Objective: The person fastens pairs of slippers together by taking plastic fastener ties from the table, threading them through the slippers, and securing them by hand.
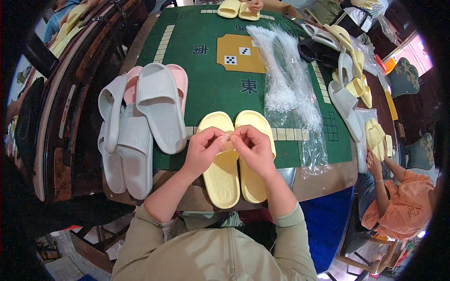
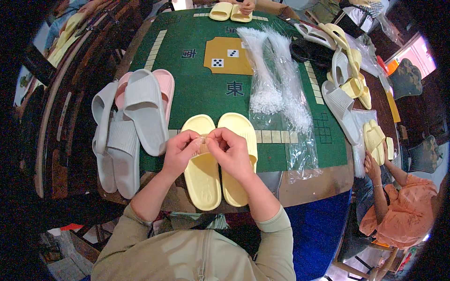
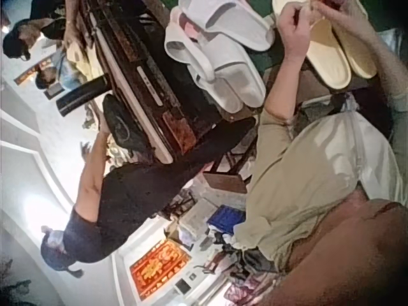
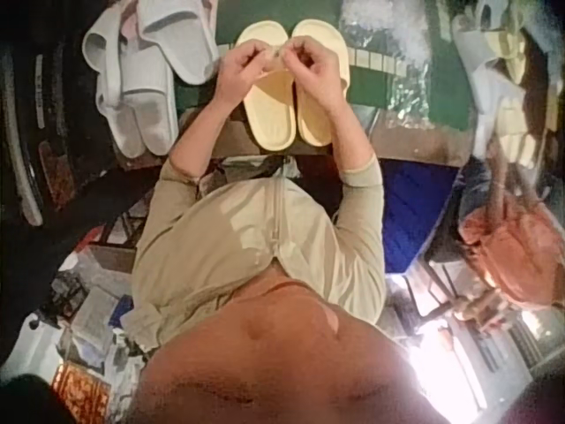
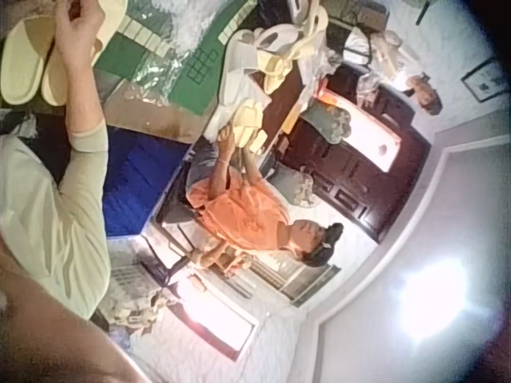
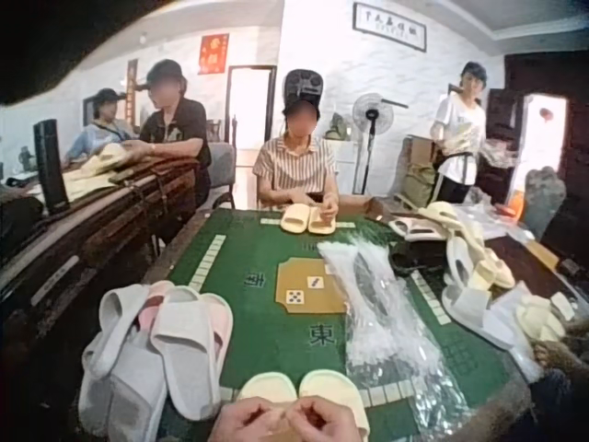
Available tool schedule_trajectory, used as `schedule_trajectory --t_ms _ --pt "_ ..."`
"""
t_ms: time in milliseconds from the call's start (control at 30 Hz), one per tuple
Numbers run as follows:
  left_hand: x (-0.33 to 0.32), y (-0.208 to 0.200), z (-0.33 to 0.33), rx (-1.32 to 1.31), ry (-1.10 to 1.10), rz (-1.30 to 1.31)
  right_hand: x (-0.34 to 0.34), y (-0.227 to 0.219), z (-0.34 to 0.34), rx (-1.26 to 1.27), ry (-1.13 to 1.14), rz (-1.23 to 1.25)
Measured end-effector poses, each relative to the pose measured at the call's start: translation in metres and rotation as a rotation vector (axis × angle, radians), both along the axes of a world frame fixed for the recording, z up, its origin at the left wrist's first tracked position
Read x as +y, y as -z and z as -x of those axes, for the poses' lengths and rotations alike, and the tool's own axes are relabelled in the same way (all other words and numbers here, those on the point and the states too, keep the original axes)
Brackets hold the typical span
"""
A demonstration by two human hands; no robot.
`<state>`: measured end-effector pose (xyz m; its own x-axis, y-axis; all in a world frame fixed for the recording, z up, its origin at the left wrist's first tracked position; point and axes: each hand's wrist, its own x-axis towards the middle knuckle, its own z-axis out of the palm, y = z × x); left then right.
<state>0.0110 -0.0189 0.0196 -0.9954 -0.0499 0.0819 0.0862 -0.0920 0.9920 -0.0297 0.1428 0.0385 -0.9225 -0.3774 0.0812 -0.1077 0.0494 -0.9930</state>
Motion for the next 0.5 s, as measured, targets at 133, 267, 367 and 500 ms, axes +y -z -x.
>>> schedule_trajectory --t_ms 133,267,367,500 --pt "-0.009 -0.002 0.001 -0.052 0.100 -0.044 0.002 -0.001 0.001 -0.022 -0.034 0.008" --pt "-0.017 -0.006 0.004 -0.099 0.235 -0.083 0.002 -0.004 0.000 -0.032 -0.096 0.039" --pt "-0.018 -0.005 0.005 -0.066 0.277 -0.107 0.002 -0.002 -0.002 -0.039 -0.108 0.017" --pt "-0.016 -0.005 0.008 -0.086 0.296 -0.165 0.002 0.000 -0.003 -0.030 -0.095 0.021"
